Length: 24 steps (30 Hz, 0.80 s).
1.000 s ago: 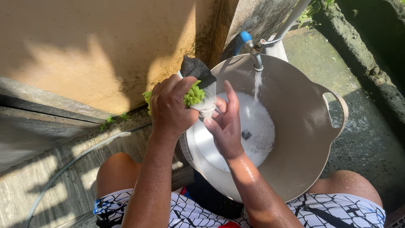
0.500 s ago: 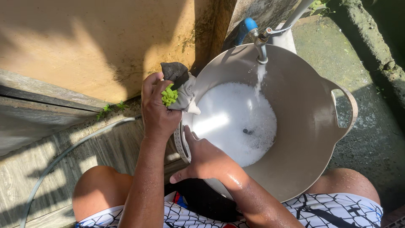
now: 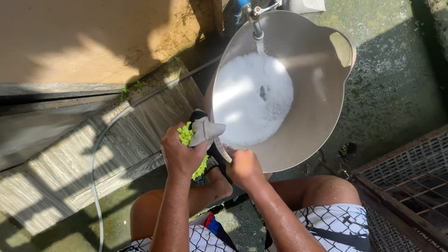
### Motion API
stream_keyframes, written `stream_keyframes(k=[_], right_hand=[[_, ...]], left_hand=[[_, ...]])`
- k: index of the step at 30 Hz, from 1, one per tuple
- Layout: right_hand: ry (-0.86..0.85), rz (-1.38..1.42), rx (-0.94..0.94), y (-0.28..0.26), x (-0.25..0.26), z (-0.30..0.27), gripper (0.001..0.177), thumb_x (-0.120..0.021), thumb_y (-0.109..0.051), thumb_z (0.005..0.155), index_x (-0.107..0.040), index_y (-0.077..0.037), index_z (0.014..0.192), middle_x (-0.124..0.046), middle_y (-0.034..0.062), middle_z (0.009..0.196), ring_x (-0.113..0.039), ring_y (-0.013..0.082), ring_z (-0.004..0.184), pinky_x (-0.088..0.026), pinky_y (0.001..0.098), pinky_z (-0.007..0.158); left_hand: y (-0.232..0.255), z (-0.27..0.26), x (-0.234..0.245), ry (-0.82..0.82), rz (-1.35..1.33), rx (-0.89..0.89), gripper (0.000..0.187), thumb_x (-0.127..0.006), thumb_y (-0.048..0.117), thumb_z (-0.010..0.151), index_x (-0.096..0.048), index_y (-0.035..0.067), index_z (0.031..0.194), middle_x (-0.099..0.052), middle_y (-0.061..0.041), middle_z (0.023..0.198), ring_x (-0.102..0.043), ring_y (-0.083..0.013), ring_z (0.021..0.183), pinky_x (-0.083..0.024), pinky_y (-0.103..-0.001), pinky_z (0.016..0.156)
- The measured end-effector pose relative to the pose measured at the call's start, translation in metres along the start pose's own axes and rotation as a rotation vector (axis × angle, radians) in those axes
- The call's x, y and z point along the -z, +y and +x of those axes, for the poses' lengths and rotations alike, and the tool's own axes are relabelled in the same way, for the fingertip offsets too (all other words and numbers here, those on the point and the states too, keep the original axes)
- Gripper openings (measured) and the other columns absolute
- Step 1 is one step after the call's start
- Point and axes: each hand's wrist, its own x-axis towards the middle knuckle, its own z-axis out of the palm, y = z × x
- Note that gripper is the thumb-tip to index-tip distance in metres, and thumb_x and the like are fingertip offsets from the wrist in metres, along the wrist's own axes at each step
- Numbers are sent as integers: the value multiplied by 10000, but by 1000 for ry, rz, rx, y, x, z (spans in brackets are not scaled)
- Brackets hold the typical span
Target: The person washes a cleaning mitt and a cloth by hand in a basin of soapy water under a running tap, then wrings them out and places the mitt on a cage to dry.
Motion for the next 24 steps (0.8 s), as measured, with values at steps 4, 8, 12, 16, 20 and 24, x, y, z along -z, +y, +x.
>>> stream_keyframes(k=[4, 8, 12, 16, 20, 24], right_hand=[[-8, 52, -220, -9, 53, -49, 282, -690, -193, 837, -774, -154, 1103, -698, 250, 832, -683, 437, 849, -554, 507, 762], [43, 239, -261, 3, 78, -82, 213, -723, -225, 837, -785, -94, 993, -719, 227, 843, -723, 398, 860, -561, 477, 739], [272, 317, -30, 6, 81, -115, 219, -720, -196, 839, -786, -48, 985, -727, 235, 844, -705, 404, 857, -564, 448, 694], [179, 554, -415, 8, 95, -118, 331, -748, -318, 899, -754, 8, 845, -719, 191, 666, -649, 224, 614, -526, 408, 603], [198, 724, -449, 4, 77, -135, 353, -697, -339, 955, -791, -12, 864, -708, 84, 650, -632, 96, 632, -518, 312, 616], [207, 956, -139, 29, 60, -146, 246, -680, -215, 921, -796, -19, 1012, -789, 45, 888, -679, 77, 826, -556, 276, 746]], left_hand=[[49, -43, 17, -117, -117, -46, 333, -789, 178, 711, -708, -6, 976, -696, -123, 1048, -736, -280, 953, -574, -396, 845], [106, -77, 23, -187, -141, -126, 413, -813, 171, 638, -702, -13, 991, -674, -118, 1161, -701, -301, 1030, -550, -400, 888], [139, -94, 29, -235, -5, -200, 404, -872, 179, 634, -717, 3, 963, -690, -115, 1156, -684, -314, 1058, -536, -405, 912], [149, -114, 43, -262, 35, -190, 395, -883, 190, 574, -718, 31, 896, -707, -108, 1106, -699, -302, 1013, -546, -392, 904], [164, -116, 39, -277, 77, -159, 462, -878, 201, 594, -724, 18, 989, -708, -123, 1093, -681, -320, 1018, -543, -404, 890], [197, -123, 36, -309, 244, -138, 483, -868, 291, 616, -728, 38, 1003, -719, -123, 1015, -671, -323, 1001, -536, -436, 862]])
